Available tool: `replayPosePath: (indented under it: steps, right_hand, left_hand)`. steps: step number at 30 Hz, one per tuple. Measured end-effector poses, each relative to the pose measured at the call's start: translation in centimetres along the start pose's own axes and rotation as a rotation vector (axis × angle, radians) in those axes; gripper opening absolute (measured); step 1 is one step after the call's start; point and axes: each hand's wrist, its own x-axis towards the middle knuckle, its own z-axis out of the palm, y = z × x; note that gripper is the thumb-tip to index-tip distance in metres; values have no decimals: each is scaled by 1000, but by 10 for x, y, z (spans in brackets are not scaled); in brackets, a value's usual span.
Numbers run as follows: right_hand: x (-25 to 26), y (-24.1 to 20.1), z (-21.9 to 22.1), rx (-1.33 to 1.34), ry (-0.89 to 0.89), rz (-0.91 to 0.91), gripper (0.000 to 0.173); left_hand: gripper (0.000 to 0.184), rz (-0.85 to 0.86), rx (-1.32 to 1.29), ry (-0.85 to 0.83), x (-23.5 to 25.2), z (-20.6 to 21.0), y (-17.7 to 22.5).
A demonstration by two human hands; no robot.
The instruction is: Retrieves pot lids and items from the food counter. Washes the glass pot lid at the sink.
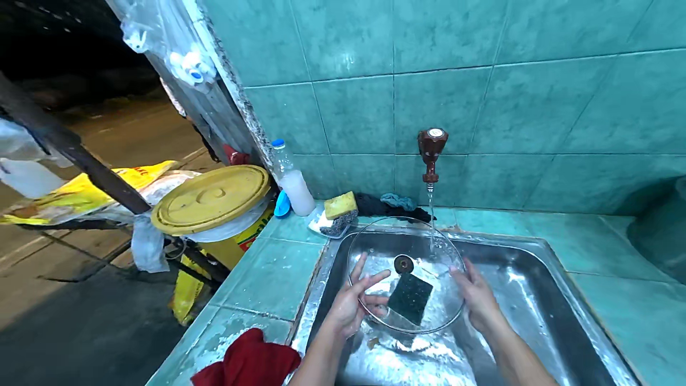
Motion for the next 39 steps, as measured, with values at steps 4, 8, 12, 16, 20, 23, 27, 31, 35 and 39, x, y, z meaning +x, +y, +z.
replayPosePath:
  steps: [4,8,12,16,20,23,27,31,35,39]
  right_hand:
    - [-5,-8,7,413,-58,204,40]
    - [-12,-17,11,168,25,61,38]
    - [-16,-32,7,22,15,23,35]
    - [-14,-34,2,-34,-19,11,33]
    - [-3,-33,3,-50,-58,41,33]
    - [6,-33,0,-139,-102,8,32]
    - [15,-38,0,-344,-196,-53,32]
    - [28,-52,9,-476,-258,-62,32]
    - [41,-66,18,-541,-297,-60,33]
    - [43,-71,21,-596,-305,-79,33]
  left_hand:
    - [79,195,366,403,21,9,-24]
    - [85,350,985,210,16,39,-59]
    - [58,291,1188,-77,14,70,-64]
    - [69,260,1221,-170,30,54,-50]
    - [74,192,1193,-126,43,29,-36]
    - [67,259,1113,91,51,12,8]
    - [55,406,1098,462,81,-28,84]
    - [62,307,1187,694,123,-69,129]
    - [71,116,1393,686,157,-79,137]
    - [87,216,1584,404,189,-77,133]
